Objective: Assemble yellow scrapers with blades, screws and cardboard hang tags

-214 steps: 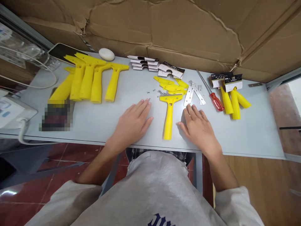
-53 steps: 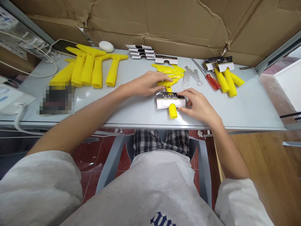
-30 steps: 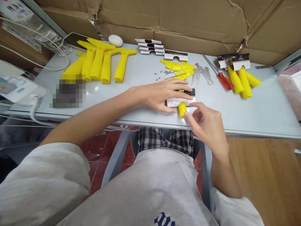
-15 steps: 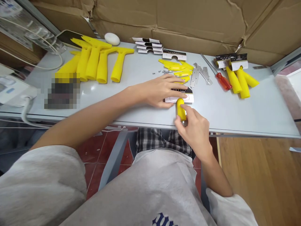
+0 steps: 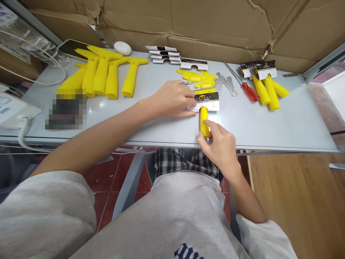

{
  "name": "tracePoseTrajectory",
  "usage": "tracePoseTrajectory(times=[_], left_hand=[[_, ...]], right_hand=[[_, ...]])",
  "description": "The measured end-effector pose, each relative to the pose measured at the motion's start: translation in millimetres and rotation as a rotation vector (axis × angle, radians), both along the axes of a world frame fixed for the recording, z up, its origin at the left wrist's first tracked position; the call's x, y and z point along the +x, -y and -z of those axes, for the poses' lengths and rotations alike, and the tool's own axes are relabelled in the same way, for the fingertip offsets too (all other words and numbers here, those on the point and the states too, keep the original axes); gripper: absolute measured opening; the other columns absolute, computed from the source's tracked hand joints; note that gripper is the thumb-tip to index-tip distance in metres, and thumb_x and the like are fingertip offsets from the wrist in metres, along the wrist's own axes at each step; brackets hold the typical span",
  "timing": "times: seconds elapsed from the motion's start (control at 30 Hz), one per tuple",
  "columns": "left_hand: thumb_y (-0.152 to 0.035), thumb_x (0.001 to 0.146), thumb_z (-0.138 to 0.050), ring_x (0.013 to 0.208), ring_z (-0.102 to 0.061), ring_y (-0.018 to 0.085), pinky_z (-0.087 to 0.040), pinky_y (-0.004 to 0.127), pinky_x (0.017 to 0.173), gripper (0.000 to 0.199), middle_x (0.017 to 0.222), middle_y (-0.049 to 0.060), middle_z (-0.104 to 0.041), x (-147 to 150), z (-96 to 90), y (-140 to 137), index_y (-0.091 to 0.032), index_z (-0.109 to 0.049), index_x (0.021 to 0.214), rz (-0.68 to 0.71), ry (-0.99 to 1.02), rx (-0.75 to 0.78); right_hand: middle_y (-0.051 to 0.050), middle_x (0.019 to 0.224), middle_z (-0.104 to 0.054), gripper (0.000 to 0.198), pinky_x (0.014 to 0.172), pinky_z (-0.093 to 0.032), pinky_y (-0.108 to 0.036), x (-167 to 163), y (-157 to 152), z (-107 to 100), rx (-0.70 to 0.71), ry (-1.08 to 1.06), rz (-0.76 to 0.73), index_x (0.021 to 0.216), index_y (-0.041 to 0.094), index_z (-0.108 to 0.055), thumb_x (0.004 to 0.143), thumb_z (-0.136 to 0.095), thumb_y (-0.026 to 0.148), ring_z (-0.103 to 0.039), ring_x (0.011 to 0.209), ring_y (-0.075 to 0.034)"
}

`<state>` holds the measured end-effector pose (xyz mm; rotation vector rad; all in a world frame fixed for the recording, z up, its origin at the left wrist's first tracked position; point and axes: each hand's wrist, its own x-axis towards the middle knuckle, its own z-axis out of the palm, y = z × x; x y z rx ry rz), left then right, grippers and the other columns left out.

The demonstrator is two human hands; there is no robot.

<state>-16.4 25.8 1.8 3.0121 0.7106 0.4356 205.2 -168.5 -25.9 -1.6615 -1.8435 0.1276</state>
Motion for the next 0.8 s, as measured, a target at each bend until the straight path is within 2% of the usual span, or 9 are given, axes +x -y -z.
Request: tracePoseTrajectory(times=[0.13,0.2,0.3,0.43,0.6,0.73,0.8], left_hand=[[-0.037,0.113,-0.067,0.105,-0.079,0.034,-0.051,0.052,0.1,0.038,0.109,0.011,-0.086,1,-4.5,14,-0.031,-0.091,0.141,-0.021,-0.013,-0.015],[-0.036,0.114,-0.065,0.101,-0.079,0.034,-0.05,0.052,0.098,0.041,0.105,0.011,-0.086,2,-6.7,19,-0.033,-0.09,0.147,-0.03,-0.029,-0.016],[-0.034,0.114,-0.061,0.099,-0.078,0.035,-0.05,0.053,0.097,0.041,0.099,0.012,-0.085,5,-6.3,22,-0.031,-0.092,0.142,-0.062,-0.022,-0.003],[-0.032,0.115,-0.054,0.097,-0.078,0.036,-0.05,0.055,0.096,0.044,0.099,0.017,-0.085,10,0.4,20,-0.022,-0.094,0.13,-0.131,0.012,0.012],[-0.038,0.114,-0.057,0.096,-0.078,0.038,-0.051,0.056,0.094,0.042,0.102,0.019,-0.085,13,6.7,18,-0.019,-0.092,0.128,-0.154,0.028,0.022],[-0.032,0.113,-0.055,0.095,-0.079,0.037,-0.053,0.056,0.093,0.05,0.102,0.014,-0.086,13,7.9,19,-0.03,-0.084,0.153,-0.119,0.027,0.043],[-0.03,0.114,-0.054,0.096,-0.079,0.037,-0.053,0.056,0.094,0.053,0.1,0.012,-0.084,13,8.6,19,-0.036,-0.082,0.158,-0.096,0.029,0.048]], right_hand=[[0.0,0.088,-0.074,0.047,0.076,-0.045,-0.025,8,-3,-2,0.002,0.022,-0.072,0.137,0.017,-0.086,0.109,-0.064,0.048,-0.05,0.063,-0.003],[0.0,0.086,-0.073,0.048,0.075,-0.046,-0.024,12,-4,-3,-0.012,0.02,-0.105,0.138,0.017,-0.085,0.11,-0.064,0.048,-0.052,0.063,-0.003],[0.001,0.083,-0.072,0.045,0.074,-0.047,-0.023,15,-4,-4,0.0,0.014,-0.126,0.139,0.016,-0.085,0.11,-0.065,0.045,-0.053,0.063,-0.003],[0.003,0.081,-0.069,0.04,0.072,-0.047,-0.022,14,-3,-4,0.044,0.002,-0.142,0.136,0.015,-0.085,0.109,-0.067,0.039,-0.053,0.062,-0.002],[0.002,0.083,-0.071,0.039,0.07,-0.048,-0.022,14,-4,-7,0.062,0.013,-0.168,0.134,0.014,-0.086,0.108,-0.068,0.038,-0.054,0.061,-0.002],[0.003,0.085,-0.073,0.038,0.071,-0.049,-0.022,17,-7,-9,0.076,0.026,-0.194,0.134,0.014,-0.086,0.107,-0.069,0.035,-0.055,0.061,-0.001],[0.003,0.087,-0.074,0.037,0.071,-0.049,-0.022,18,-8,-10,0.082,0.026,-0.203,0.134,0.014,-0.086,0.106,-0.07,0.034,-0.055,0.062,-0.001]])
